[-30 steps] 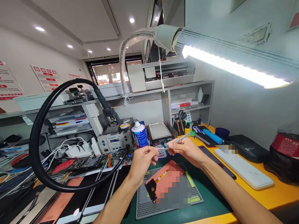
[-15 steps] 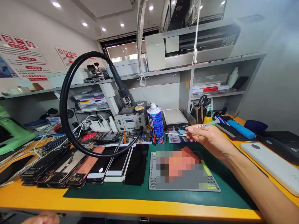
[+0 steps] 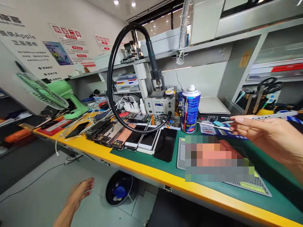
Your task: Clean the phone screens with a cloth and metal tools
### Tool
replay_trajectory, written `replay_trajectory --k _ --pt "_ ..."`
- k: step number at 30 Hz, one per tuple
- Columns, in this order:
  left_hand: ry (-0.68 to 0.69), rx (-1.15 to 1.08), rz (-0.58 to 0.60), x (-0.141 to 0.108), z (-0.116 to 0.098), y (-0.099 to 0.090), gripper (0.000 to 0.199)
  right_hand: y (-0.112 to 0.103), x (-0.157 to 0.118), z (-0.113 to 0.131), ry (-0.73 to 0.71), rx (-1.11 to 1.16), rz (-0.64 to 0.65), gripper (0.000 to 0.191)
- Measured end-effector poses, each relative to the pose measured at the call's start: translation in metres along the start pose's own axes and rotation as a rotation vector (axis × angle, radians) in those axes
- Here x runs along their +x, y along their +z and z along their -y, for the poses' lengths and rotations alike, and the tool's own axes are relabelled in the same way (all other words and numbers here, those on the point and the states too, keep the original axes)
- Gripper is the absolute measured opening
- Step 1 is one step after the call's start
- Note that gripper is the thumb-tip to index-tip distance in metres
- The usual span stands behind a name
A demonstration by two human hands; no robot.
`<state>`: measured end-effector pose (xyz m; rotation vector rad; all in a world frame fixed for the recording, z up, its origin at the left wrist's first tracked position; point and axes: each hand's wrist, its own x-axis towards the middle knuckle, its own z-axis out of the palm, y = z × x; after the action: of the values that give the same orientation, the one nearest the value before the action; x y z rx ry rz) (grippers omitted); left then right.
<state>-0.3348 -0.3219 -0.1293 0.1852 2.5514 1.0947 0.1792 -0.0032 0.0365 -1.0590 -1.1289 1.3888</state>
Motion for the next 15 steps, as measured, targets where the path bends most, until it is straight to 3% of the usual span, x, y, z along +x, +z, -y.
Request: replay_trajectory --k 3,6,15 --pt "-0.154 0.005 0.092 0.021 0.0 0.009 0.034 0.0 0.002 0.0 0.024 -0.047 -0.034 0.031" --pt "-0.199 0.02 0.148 0.032 -0.005 0.014 0.035 0.001 0.004 0.001 0.049 -0.061 -0.067 0.015" --pt "-0.167 0.144 0.269 0.034 -0.018 0.01 0.036 -0.002 0.008 -0.002 0.035 -0.054 -0.048 0.014"
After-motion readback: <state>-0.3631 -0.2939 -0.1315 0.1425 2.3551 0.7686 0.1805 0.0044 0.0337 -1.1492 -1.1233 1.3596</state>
